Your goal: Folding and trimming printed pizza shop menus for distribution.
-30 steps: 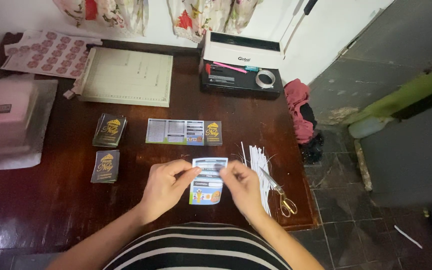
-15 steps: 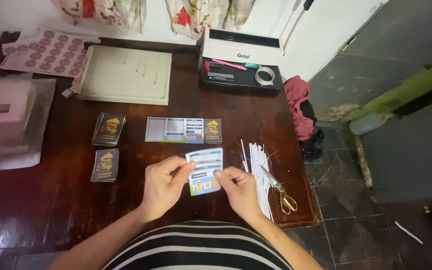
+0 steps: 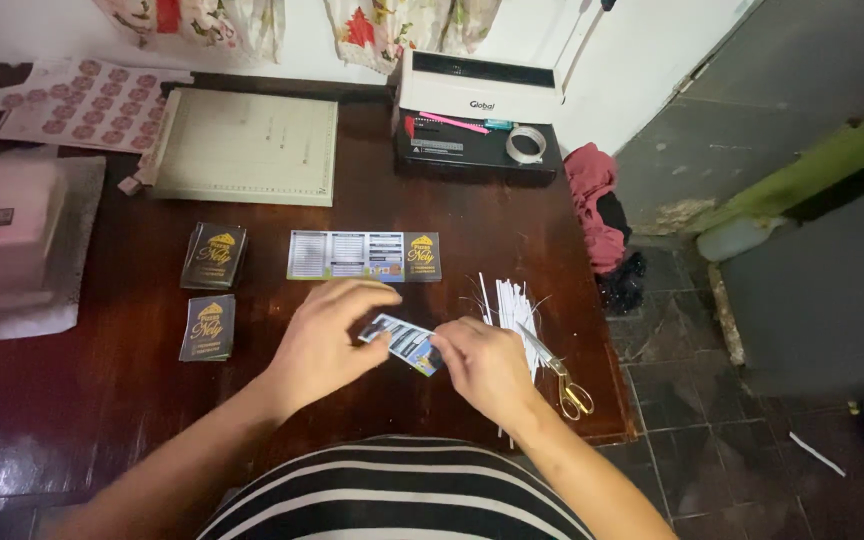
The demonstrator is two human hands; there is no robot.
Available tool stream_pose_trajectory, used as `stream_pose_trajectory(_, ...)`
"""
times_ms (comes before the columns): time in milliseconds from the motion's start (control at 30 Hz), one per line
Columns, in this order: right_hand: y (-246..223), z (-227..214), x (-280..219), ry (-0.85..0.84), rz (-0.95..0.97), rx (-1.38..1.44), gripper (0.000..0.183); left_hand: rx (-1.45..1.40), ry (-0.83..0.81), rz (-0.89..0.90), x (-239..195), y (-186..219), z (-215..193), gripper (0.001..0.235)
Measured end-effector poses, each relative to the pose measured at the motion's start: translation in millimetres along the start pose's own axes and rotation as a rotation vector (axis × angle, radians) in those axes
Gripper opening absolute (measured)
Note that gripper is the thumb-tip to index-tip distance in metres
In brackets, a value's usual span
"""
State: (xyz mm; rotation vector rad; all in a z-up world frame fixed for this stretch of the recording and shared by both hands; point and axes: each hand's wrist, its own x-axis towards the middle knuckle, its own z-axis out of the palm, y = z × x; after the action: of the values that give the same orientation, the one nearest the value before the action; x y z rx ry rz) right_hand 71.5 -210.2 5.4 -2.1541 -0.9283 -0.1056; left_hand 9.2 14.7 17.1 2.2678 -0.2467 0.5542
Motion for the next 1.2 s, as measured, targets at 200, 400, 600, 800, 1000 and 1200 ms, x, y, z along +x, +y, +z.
stream_pose_trajectory(200, -10.0, 1.2, 4.2, -0.124, -0.247, -0.267, 0.014, 0.147, -0.188, 0.178, 10.5, 8.7, 17.7, 0.011)
stream_pose_trajectory(400, -10.8, 0.9, 0.6, -0.176, -0.287, -0.275, 0.015, 0.183, -0.220, 0.109, 6.7, 7.5, 21.6, 0.017)
stream_pose_trajectory(600, -5.7, -7.0, -2.6, -0.208, -0.236, -0.277, 0.007, 0.353, -0.260, 0.012, -0.7, -25.5, -13.9, 0.014)
stream_pose_trajectory(800, -4.5, -0.9, 2.7, -0.246, -0.141, -0.206, 0.008, 0.010, -0.140, 0.219, 5.3, -6.6, -26.9, 0.023)
stream_pose_trajectory(1000, -12.9, 5.3, 13.3, -0.195, -0.202, -0.088, 0.008, 0.163, -0.354, 0.100, -1.7, -12.7, 7.0, 0.013)
stream_pose_trajectory(1200, -8.3, 21.4, 17.4, -0.101, -0.244, -0.146, 0.012, 0.203, -0.336, 0.124, -1.5, -11.3, 15.4, 0.015)
